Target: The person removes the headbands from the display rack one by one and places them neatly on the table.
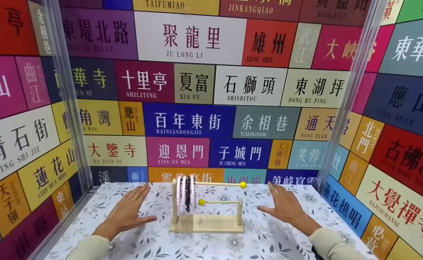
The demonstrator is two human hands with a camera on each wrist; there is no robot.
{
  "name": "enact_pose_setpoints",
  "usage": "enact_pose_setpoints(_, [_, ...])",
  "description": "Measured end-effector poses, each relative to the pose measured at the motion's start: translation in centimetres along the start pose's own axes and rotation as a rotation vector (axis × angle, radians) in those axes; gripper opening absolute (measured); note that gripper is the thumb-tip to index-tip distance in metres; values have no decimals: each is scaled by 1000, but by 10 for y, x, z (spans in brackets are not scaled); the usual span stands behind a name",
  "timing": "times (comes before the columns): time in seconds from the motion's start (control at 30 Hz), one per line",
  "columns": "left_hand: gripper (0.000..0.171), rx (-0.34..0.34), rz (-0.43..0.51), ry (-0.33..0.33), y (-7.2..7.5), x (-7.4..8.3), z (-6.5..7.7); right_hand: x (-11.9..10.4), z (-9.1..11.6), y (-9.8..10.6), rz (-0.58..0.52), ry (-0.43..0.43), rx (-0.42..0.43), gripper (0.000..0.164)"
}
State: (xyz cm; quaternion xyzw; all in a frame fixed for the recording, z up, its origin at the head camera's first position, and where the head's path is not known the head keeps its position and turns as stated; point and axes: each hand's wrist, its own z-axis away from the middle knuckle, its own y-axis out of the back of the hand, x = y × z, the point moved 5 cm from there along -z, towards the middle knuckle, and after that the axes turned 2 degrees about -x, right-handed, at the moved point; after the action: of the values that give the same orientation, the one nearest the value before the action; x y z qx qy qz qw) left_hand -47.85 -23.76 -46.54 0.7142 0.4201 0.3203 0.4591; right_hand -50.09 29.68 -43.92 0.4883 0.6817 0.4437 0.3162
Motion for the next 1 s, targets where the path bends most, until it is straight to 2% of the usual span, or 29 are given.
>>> enact_pose_setpoints(0.1, [118, -28, 33, 31, -6, -1, 1, -5, -1, -2, 5, 14, 7, 105])
enact_pose_setpoints(0.33, [111, -37, 86, 13, -15, 3, 2, -15, 0, -3, 14, 56, 33, 98])
enact_pose_setpoints(0.5, [112, -80, 94, 23, -21, 6, 0, -22, 0, 0, 24, 97, 55, 96])
enact_pose_setpoints(0.77, [109, -96, 108, 24, -27, 12, -3, -42, -6, 6, 28, 128, 73, 95])
enact_pose_setpoints(1.0, [105, -86, 123, -21, -35, 20, -7, -61, -13, 12, 27, 177, 126, 89])
